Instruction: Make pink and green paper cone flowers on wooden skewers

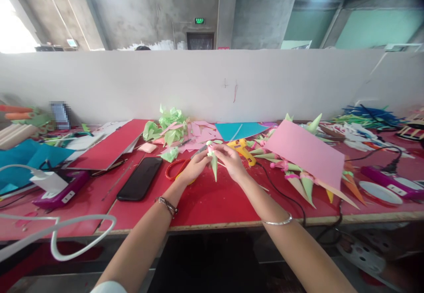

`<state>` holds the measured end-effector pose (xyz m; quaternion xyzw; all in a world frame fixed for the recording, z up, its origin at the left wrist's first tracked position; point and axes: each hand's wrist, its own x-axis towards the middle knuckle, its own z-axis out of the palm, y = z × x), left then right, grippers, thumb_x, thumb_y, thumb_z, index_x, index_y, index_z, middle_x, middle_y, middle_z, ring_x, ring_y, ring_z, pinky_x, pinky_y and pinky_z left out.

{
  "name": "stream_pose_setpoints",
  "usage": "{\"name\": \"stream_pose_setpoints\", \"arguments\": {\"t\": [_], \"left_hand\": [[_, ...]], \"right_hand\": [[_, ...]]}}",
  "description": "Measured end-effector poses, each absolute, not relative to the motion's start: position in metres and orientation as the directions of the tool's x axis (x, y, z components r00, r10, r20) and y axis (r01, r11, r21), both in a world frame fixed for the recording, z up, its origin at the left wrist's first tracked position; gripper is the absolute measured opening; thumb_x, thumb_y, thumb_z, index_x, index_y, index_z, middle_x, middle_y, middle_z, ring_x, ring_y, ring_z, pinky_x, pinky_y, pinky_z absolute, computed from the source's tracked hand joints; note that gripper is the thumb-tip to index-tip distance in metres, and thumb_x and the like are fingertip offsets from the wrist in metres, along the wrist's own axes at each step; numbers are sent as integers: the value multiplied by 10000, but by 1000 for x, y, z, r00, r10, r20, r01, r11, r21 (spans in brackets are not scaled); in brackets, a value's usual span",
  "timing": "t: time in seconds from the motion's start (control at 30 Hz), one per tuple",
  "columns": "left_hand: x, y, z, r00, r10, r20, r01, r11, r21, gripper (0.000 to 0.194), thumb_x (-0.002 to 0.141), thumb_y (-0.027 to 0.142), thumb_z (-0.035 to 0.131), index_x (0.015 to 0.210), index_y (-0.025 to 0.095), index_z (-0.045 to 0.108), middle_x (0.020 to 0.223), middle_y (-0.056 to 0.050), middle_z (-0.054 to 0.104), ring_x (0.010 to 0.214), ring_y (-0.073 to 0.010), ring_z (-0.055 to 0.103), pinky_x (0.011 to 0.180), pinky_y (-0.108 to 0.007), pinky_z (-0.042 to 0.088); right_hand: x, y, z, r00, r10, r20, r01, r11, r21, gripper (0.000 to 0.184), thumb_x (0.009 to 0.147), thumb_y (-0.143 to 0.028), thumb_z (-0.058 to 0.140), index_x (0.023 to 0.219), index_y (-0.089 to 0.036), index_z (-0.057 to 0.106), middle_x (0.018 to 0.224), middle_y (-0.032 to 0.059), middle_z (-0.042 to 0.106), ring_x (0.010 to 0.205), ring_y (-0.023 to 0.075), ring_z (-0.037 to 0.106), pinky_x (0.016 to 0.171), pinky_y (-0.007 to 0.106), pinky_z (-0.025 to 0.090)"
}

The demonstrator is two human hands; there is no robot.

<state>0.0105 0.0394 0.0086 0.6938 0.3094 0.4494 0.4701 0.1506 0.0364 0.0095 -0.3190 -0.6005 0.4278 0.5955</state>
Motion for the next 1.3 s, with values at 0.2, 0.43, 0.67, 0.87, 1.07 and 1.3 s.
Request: {"name": "stream_pose_setpoints", "arguments": {"t": [0.2,0.43,0.67,0.87,1.07,1.3], "left_hand": [[9,36,14,453,809,373,38,-436,899,378,763,360,519,1074,146,537,797,-15,588,645,-106,472,606,-203,382],[9,36,15,453,798,397,83,-481,873,407,767,383,506,1095,145,537,937,-53,607,795,-158,525,727,-246,408],[6,38,15,424,840,339,238,-464,853,412,683,375,596,1019,138,590,798,-35,612,790,-191,514,710,-263,407],[1,41,11,467,799,379,354,-561,748,363,769,397,475,1000,140,585,753,-14,595,640,-134,492,609,-225,379],[-6,44,13,357,841,406,792,-503,345,324,777,426,442,823,184,653,841,-70,590,837,-218,517,780,-322,354],[-43,56,12,5,832,554,991,-76,106,408,748,305,476,1136,180,502,1164,-118,502,1093,-287,405,881,-380,306]], "right_hand": [[148,34,12,-129,922,365,-223,331,-917,215,652,-360,623,796,-209,569,865,7,626,830,154,580,750,270,448],[148,37,11,-152,923,353,-265,305,-914,197,658,-354,609,768,-211,531,845,-4,605,802,137,572,715,245,438],[142,34,10,-90,906,414,-39,412,-910,209,670,-378,588,718,-193,504,731,-15,546,698,116,529,647,226,416],[142,36,9,-38,911,410,39,412,-910,196,718,-389,503,724,-193,508,707,-11,545,669,123,523,615,228,410],[145,39,2,41,911,410,173,398,-901,153,703,-337,483,633,-201,494,604,-10,532,615,150,510,582,255,403],[143,36,2,10,904,427,226,414,-882,134,696,-292,479,596,-205,487,526,-26,496,548,138,482,541,248,372]]}}
